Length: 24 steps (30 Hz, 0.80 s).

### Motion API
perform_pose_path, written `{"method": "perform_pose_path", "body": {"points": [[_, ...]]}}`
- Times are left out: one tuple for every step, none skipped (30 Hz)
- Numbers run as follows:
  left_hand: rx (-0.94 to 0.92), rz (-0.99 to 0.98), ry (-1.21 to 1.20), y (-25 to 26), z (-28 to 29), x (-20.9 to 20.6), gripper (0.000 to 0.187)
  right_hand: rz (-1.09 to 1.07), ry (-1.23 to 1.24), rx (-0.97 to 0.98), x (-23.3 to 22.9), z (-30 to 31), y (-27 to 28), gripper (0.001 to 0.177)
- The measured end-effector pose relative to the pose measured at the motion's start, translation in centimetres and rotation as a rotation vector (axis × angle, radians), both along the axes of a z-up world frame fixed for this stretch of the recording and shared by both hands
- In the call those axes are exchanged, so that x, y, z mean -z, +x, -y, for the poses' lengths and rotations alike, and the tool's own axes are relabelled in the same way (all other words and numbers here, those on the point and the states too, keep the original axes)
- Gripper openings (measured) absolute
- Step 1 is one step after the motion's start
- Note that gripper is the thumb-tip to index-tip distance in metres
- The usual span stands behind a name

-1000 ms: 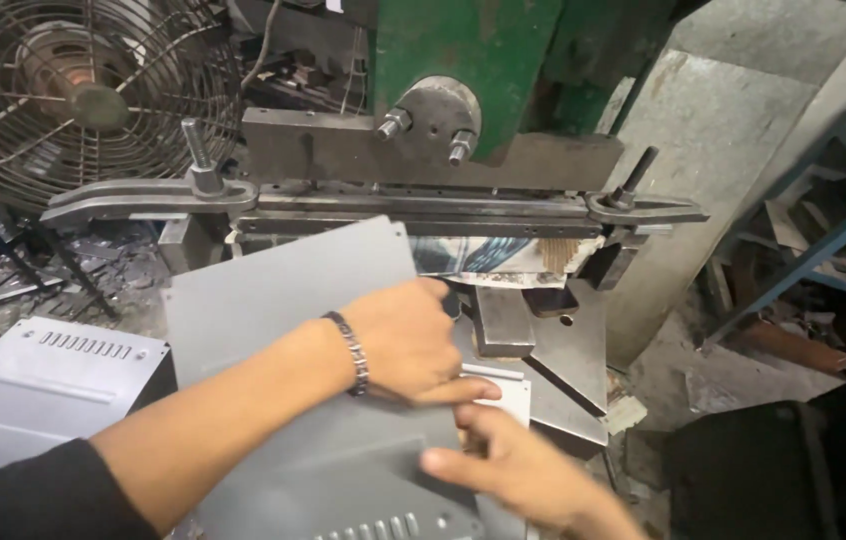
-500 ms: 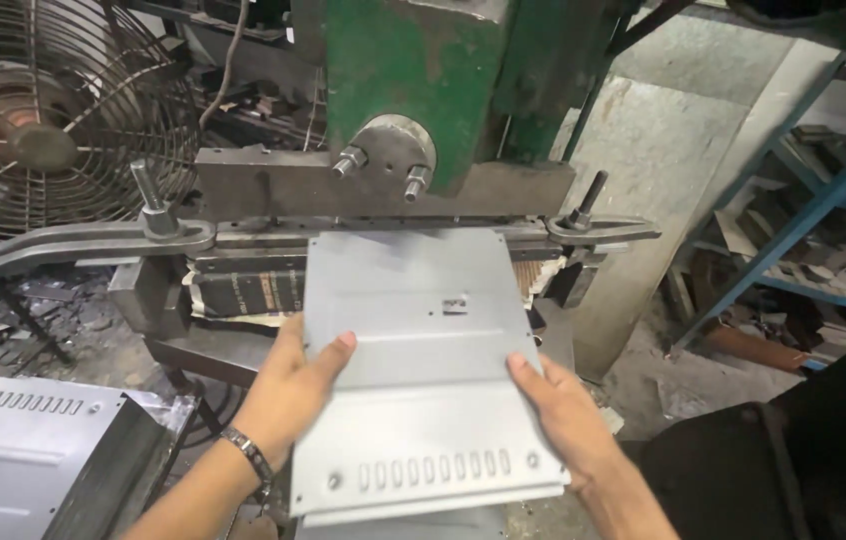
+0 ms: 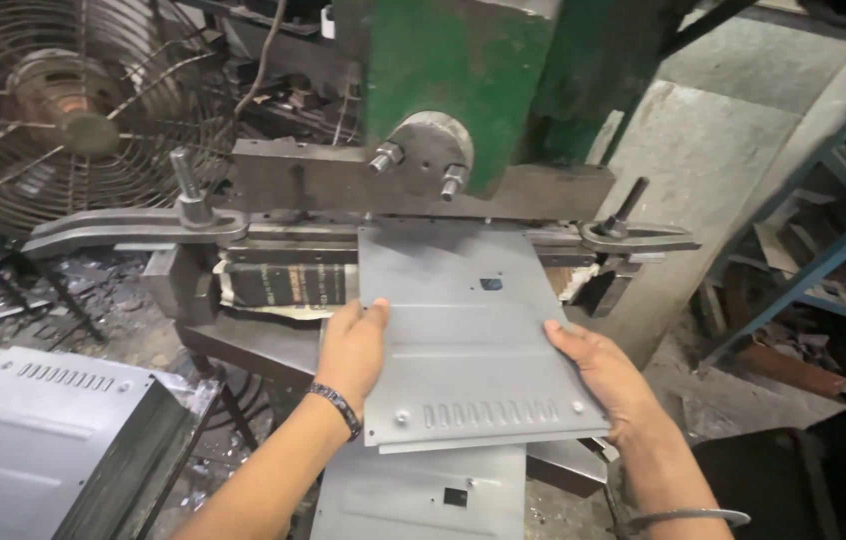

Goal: The recorder picks up metal sheets from a stack, aligns them under a press machine, and moves them to a finished stack.

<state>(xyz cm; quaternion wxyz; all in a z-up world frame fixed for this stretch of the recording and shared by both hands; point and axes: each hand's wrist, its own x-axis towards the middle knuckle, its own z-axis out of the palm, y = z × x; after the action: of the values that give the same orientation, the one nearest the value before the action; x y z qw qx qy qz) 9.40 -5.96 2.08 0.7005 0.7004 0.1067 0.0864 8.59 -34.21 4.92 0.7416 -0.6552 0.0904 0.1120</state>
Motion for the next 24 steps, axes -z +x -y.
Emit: {"method": "perform_pose_path", "body": {"points": [[0.000, -0.018, 0.000, -0.1, -0.1, 0.0, 0.035, 0.004, 0.003, 0.005, 0.0, 0.0, 0.0, 0.042], [-0.005, -0.017, 0.001, -0.1, -0.4, 0.0, 0.035, 0.005, 0.003, 0.001, 0.1, -0.1, 0.1, 0.042], [0.015, -0.009, -0.048, 0.1, -0.6, 0.1, 0.034, 0.006, 0.011, -0.010, 0.1, -0.1, 0.3, 0.043], [0.037, -0.002, -0.097, 0.1, -0.8, 0.2, 0.033, 0.003, 0.017, -0.019, 0.2, -0.1, 0.3, 0.045], [0.034, -0.004, -0.098, 0.1, -1.2, 0.2, 0.033, 0.002, 0.016, -0.022, -0.1, -0.7, 0.2, 0.045], [0.049, 0.009, -0.131, 0.0, -1.6, 0.3, 0.033, -0.002, -0.007, -0.005, -0.3, -1.3, 0.0, 0.045], [0.063, 0.021, -0.165, 0.0, -2.0, 0.4, 0.034, -0.006, -0.031, 0.012, -0.5, -1.8, -0.2, 0.045], [0.067, 0.019, -0.164, -0.2, -2.2, 0.3, 0.034, -0.008, -0.030, 0.015, -0.3, -1.9, -0.1, 0.045], [0.072, 0.019, -0.183, -0.3, -2.5, 0.2, 0.036, 0.002, -0.020, 0.007, 0.0, -2.0, 0.0, 0.045], [0.080, 0.020, -0.201, -0.4, -2.8, 0.1, 0.040, 0.012, -0.007, 0.001, 0.3, -2.1, 0.0, 0.044], [0.085, 0.017, -0.198, -0.3, -2.7, 0.0, 0.040, 0.010, -0.005, 0.007, 0.4, -2.0, 0.0, 0.044], [0.067, 0.002, -0.192, -0.3, -2.7, 0.0, 0.041, 0.013, 0.018, -0.011, 0.5, -2.0, 0.1, 0.044], [0.049, -0.013, -0.185, -0.3, -2.8, 0.0, 0.043, 0.016, 0.041, -0.028, 0.6, -2.0, 0.1, 0.044], [0.047, -0.014, -0.185, -0.1, -2.8, 0.2, 0.043, 0.015, 0.041, -0.030, 0.6, -2.0, 0.1, 0.044], [0.037, -0.002, -0.169, 0.1, -2.8, 0.4, 0.043, 0.019, 0.048, -0.041, 0.6, -2.0, 0.2, 0.044], [0.026, 0.010, -0.154, 0.3, -2.9, 0.7, 0.043, 0.023, 0.056, -0.053, 0.6, -2.0, 0.2, 0.043], [0.025, 0.009, -0.154, 0.2, -2.9, 0.6, 0.043, 0.022, 0.056, -0.055, 0.4, -2.1, 0.2, 0.043], [0.033, 0.013, -0.143, 0.2, -2.9, 0.5, 0.041, 0.008, 0.035, -0.040, 0.2, -2.2, 0.1, 0.043], [0.041, 0.017, -0.132, 0.2, -2.9, 0.5, 0.040, -0.006, 0.014, -0.025, 0.1, -2.3, 0.1, 0.043], [0.040, 0.014, -0.131, -0.1, -2.9, 0.3, 0.040, -0.009, 0.014, -0.026, 0.3, -2.2, 0.0, 0.043], [0.042, -0.001, -0.138, -0.3, -2.9, 0.0, 0.039, 0.004, 0.033, -0.043, 0.5, -2.2, 0.0, 0.042], [0.047, -0.015, -0.145, -0.5, -2.8, -0.3, 0.037, 0.019, 0.051, -0.059, 0.6, -2.1, 0.0, 0.042], [0.049, -0.016, -0.145, -0.6, -2.8, 0.0, 0.037, 0.018, 0.051, -0.057, 0.7, -2.1, -0.1, 0.042], [0.047, 0.005, -0.126, -0.4, -2.9, 0.0, 0.036, 0.021, 0.038, -0.054, 0.5, -2.1, 0.0, 0.042]]}}
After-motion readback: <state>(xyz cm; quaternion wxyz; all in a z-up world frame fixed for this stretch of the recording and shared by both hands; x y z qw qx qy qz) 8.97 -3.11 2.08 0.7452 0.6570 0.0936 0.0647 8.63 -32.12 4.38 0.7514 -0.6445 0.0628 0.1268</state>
